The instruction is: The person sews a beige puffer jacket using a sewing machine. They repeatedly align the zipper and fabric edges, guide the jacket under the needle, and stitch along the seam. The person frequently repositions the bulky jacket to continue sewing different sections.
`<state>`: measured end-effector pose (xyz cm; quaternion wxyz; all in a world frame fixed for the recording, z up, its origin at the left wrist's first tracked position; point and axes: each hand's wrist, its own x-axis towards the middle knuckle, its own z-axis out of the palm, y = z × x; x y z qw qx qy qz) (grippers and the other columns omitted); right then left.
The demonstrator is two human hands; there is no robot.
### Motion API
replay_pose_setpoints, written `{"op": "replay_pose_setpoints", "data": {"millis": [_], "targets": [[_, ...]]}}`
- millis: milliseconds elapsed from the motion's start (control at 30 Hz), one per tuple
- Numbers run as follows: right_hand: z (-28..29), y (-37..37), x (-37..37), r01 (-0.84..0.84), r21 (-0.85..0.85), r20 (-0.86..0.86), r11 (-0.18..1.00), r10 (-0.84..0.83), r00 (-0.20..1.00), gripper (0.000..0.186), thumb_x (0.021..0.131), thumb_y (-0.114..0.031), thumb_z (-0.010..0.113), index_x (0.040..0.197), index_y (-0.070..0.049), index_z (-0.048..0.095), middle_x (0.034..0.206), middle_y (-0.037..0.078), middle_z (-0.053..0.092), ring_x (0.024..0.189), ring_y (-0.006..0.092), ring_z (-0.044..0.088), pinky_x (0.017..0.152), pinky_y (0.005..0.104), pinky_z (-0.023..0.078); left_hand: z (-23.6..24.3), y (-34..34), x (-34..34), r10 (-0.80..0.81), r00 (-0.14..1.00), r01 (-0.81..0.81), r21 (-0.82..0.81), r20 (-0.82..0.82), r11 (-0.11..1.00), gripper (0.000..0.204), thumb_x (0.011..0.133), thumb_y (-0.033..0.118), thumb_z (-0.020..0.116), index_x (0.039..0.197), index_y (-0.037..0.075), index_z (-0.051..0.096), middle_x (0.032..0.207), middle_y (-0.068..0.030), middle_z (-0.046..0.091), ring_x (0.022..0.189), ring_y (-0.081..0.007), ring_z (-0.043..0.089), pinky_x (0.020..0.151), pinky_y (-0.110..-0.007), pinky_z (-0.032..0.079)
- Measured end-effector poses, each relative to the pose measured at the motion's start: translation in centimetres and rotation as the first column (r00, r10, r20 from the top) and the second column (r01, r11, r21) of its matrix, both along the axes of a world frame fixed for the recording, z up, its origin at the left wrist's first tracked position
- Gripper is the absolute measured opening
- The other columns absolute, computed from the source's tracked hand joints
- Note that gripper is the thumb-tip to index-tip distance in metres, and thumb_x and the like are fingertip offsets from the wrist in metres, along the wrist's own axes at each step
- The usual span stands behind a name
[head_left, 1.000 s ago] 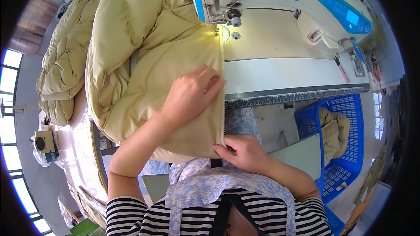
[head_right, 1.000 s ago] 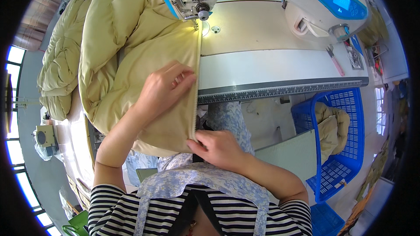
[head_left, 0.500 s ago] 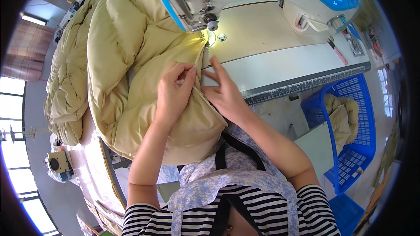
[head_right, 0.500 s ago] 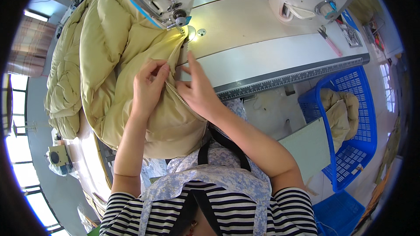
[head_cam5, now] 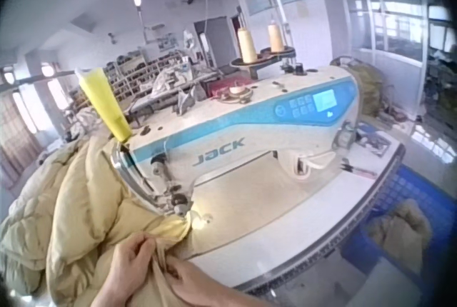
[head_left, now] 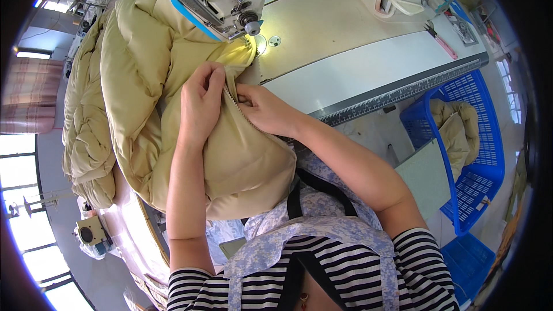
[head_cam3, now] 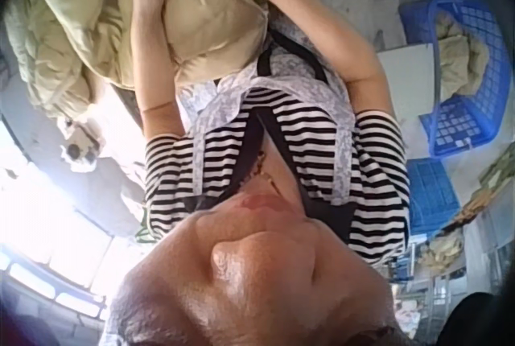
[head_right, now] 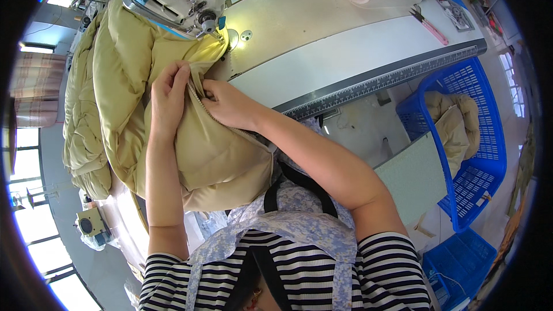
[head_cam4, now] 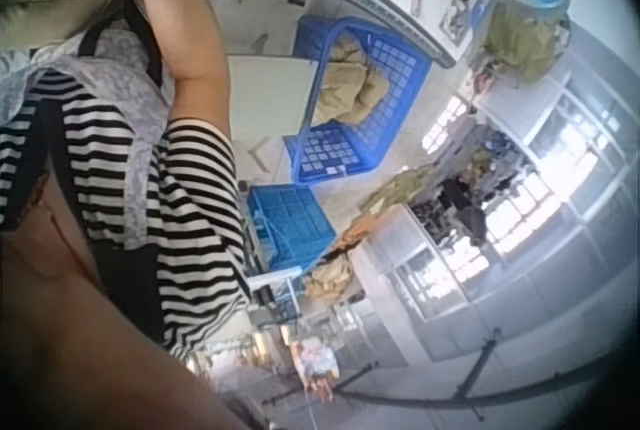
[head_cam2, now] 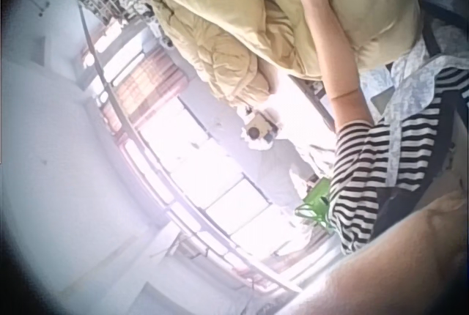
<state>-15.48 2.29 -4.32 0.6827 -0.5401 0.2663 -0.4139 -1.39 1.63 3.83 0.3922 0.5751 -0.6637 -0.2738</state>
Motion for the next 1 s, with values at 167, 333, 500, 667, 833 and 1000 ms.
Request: {"op": "replay_pose_setpoints", "data": {"millis": [167, 333, 500, 667, 833, 1000], "targets": [[2.0, 4.1, -0.9, 0.059, 0.119, 0.117, 0.991, -0.073, 0.990, 0.026, 0.099, -0.010, 0.053, 0.118, 0.005, 0.062, 0.115, 0.021, 0.072, 0.111, 0.0268, 0.068, 0.091, 0.0378, 0.052, 0.8, -0.1, -1.4, -0.240, 0.918, 0.208, 0.131, 0.316, 0.969, 0.023, 0.097, 0.022, 0.061, 0.102, 0.000, 0.068, 0.085, -0.0231, 0.068, 0.080, -0.0359, 0.068, 0.073, -0.041, 0.053], [3.6, 5.3, -8.1, -0.017, -0.423, -0.530, 0.906, -0.233, 0.815, 0.011, 0.088, -0.011, 0.069, 0.095, -0.003, 0.070, 0.088, 0.018, 0.070, 0.078, 0.0367, 0.069, 0.070, 0.0443, 0.056, -2.7, 4.1, -2.6, -0.175, 0.818, 0.359, -0.247, 0.548, 0.900, 0.013, 0.093, 0.014, 0.069, 0.101, 0.004, 0.069, 0.113, -0.0111, 0.071, 0.094, -0.0323, 0.070, 0.081, -0.041, 0.058], [1.8, 0.4, -9.3, -0.182, -0.895, -0.392, 0.406, -0.525, 0.756, 0.016, 0.080, -0.006, 0.072, 0.094, -0.004, 0.065, 0.092, 0.006, 0.060, 0.094, 0.0249, 0.064, 0.081, 0.0359, 0.056, -3.9, 5.4, -1.8, -0.222, 0.825, 0.392, -0.242, 0.520, 0.888, 0.015, 0.089, 0.015, 0.071, 0.099, 0.003, 0.069, 0.097, -0.0074, 0.064, 0.092, -0.0268, 0.066, 0.075, -0.038, 0.058], [1.2, -0.4, -9.1, -0.296, -0.929, -0.366, 0.221, -0.432, 0.824, 0.013, 0.074, -0.008, 0.069, 0.086, -0.004, 0.066, 0.091, 0.005, 0.062, 0.091, 0.0222, 0.064, 0.080, 0.0341, 0.057, -2.2, 4.2, -1.0, -0.320, 0.823, 0.316, 0.090, 0.470, 0.945, 0.016, 0.090, 0.011, 0.073, 0.102, 0.001, 0.071, 0.106, -0.0113, 0.070, 0.101, -0.0318, 0.069, 0.082, -0.041, 0.058], [1.2, -0.1, -9.5, -0.305, -0.929, -0.367, 0.209, -0.425, 0.827, 0.012, 0.075, -0.008, 0.071, 0.086, -0.004, 0.067, 0.090, 0.004, 0.064, 0.089, 0.0222, 0.067, 0.077, 0.0333, 0.057, -3.9, 0.5, 0.2, -0.242, 0.796, 0.511, -0.400, 0.555, 0.761, 0.011, 0.087, 0.007, 0.073, 0.097, 0.003, 0.070, 0.108, -0.0074, 0.070, 0.098, -0.0268, 0.069, 0.078, -0.038, 0.058], [1.2, -0.1, -9.4, -0.262, -0.930, -0.353, 0.258, -0.428, 0.832, 0.013, 0.075, -0.008, 0.073, 0.087, -0.004, 0.070, 0.093, 0.004, 0.067, 0.093, 0.0219, 0.068, 0.078, 0.0333, 0.058, -5.2, 0.0, 2.1, -0.241, 0.792, 0.487, -0.341, 0.561, 0.804, 0.018, 0.087, 0.013, 0.073, 0.104, 0.007, 0.070, 0.108, -0.0055, 0.068, 0.094, -0.0239, 0.068, 0.075, -0.038, 0.058]]}}
